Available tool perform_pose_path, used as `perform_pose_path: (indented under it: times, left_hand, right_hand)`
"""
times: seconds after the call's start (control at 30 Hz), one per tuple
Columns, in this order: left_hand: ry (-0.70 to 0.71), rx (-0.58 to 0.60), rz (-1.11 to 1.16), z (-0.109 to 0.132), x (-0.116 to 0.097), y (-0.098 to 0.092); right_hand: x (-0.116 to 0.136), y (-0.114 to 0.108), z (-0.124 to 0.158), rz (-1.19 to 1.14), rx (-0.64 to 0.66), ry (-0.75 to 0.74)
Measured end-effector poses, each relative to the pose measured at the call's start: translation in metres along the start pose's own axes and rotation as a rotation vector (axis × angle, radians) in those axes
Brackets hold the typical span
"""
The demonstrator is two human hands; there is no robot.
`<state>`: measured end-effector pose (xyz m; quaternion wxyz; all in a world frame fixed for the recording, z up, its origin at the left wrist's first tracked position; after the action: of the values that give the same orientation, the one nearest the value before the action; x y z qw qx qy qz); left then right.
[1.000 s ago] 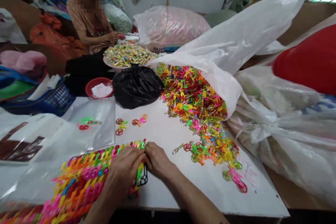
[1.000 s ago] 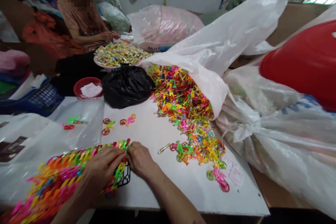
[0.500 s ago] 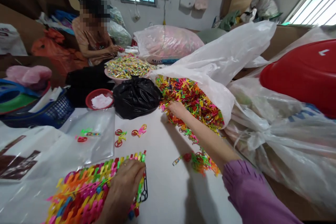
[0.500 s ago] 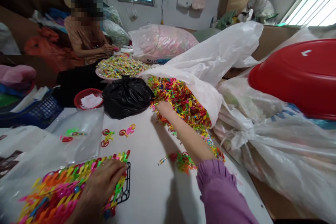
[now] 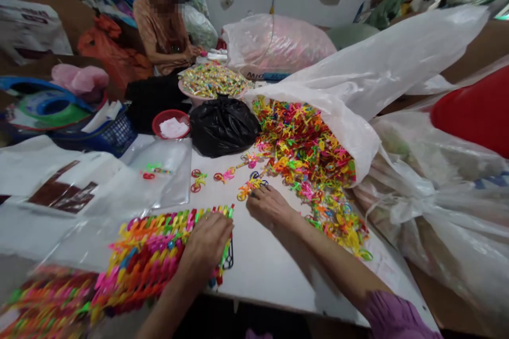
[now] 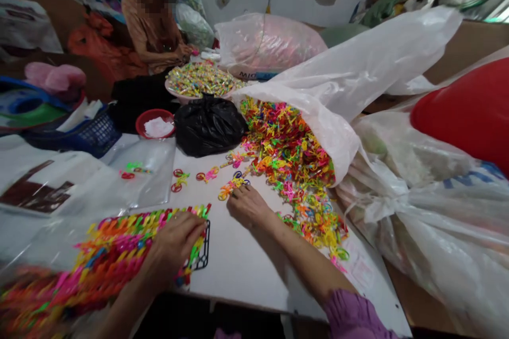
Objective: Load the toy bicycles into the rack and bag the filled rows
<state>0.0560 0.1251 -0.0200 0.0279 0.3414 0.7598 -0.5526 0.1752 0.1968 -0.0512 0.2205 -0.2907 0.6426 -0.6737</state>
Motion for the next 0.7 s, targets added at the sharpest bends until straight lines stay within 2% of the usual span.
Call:
perform_pose_path:
  times: [0.07,0.13,0.3,0.4,0.5,0.7]
  left_hand:
    - [-0.027,0.023,-0.004,-0.003,0.006,-0.001]
    - [-0.054,0.027,-0.017,-0.005,0.011,-0.002]
    - [-0.1,0.037,-0.063,-0.012,0.016,-0.008]
    - [-0.11,0.047,-0.078,-0.014,0.015,-0.01]
    - [-0.109,0.045,-0.094,-0.014,0.016,-0.011]
    - [-0.116,0.035,-0.071,-0.013,0.019,-0.01]
  right_hand:
    - [0.01,0.01,0.019,-0.058,-0.024,0.067]
    - [0.005,0.013,0.028,-0.066,-0.05,0.199]
    - [-0.018,0.02,0.019,-0.06,-0.005,0.521]
    - [-0.021,0.022,0.012,-0.13,-0.013,0.565]
    - [-0.026,0.021,0.018,-0.16,-0.035,0.599]
    - [-0.053,0.016,0.04,-0.108,-0.037,0.819]
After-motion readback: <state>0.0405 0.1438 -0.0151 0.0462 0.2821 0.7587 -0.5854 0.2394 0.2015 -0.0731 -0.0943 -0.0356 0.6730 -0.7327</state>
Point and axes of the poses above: each hand's wrist, its own z-axis away from the middle knuckle, its own y-axis out of the palm, x = y × z, the point moved 9 cm from there along -z, towards the middle knuckle
